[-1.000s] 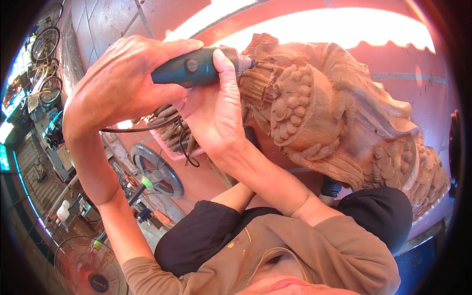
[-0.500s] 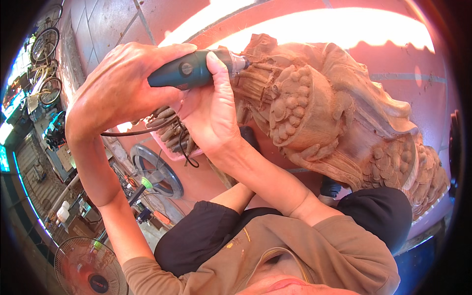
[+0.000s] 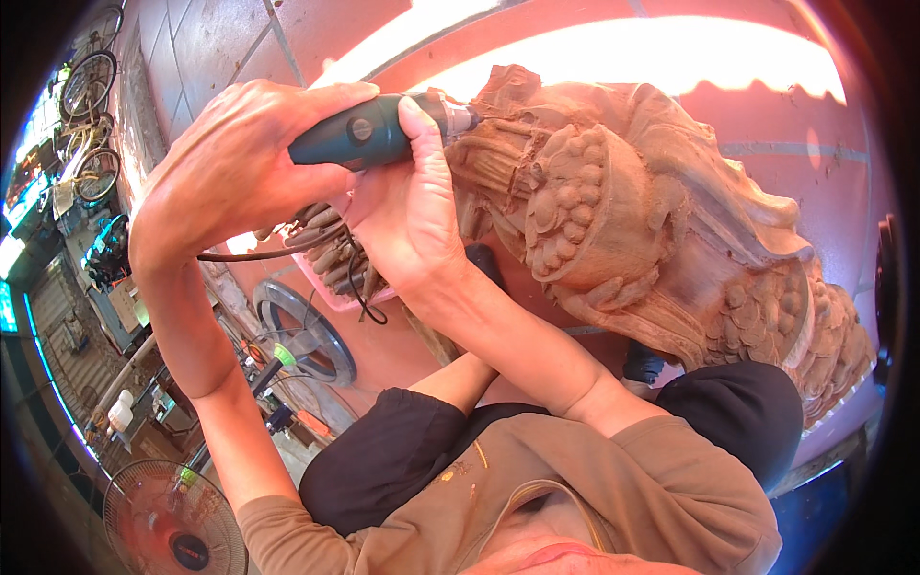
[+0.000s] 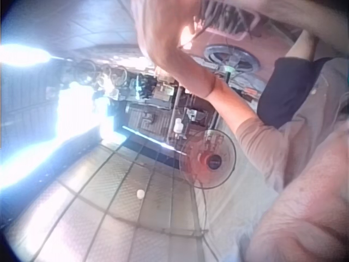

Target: The person uses a rotary carving tool to refine details on a wooden sculpture of a figure. The hands guide the tool along the surface to shape and smooth the carved features.

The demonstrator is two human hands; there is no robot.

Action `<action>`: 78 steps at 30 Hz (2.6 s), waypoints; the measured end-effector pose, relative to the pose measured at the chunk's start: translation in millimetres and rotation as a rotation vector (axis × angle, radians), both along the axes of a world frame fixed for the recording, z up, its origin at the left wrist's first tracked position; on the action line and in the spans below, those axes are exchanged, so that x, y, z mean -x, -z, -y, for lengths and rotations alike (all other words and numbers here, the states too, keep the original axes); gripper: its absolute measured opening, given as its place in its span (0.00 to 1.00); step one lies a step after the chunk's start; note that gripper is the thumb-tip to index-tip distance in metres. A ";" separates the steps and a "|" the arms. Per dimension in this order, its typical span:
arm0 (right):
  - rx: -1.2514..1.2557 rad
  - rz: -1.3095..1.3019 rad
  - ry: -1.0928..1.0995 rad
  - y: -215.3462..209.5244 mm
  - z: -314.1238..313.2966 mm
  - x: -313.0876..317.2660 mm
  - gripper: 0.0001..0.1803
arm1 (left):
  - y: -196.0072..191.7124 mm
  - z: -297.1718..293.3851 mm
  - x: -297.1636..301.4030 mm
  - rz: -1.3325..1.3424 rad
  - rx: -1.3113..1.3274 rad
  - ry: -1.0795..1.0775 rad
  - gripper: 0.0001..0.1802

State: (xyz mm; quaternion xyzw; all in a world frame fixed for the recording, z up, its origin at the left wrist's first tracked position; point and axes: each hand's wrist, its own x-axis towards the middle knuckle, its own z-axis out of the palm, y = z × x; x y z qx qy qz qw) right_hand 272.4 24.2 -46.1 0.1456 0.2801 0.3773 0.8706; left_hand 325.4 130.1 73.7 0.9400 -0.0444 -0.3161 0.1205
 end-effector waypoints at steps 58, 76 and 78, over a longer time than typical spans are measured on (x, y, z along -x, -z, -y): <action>0.067 -0.013 -0.008 0.5 7.8 0.4 0.23 | 8.4 -4.2 3.8 -0.003 0.058 -0.034 0.30; -0.037 0.125 0.028 4.9 13.2 -0.4 0.14 | 9.1 -3.2 3.6 0.007 0.068 -0.041 0.29; -0.058 0.139 0.029 4.8 13.8 -1.0 0.15 | 10.0 -3.5 4.5 0.025 0.087 -0.034 0.29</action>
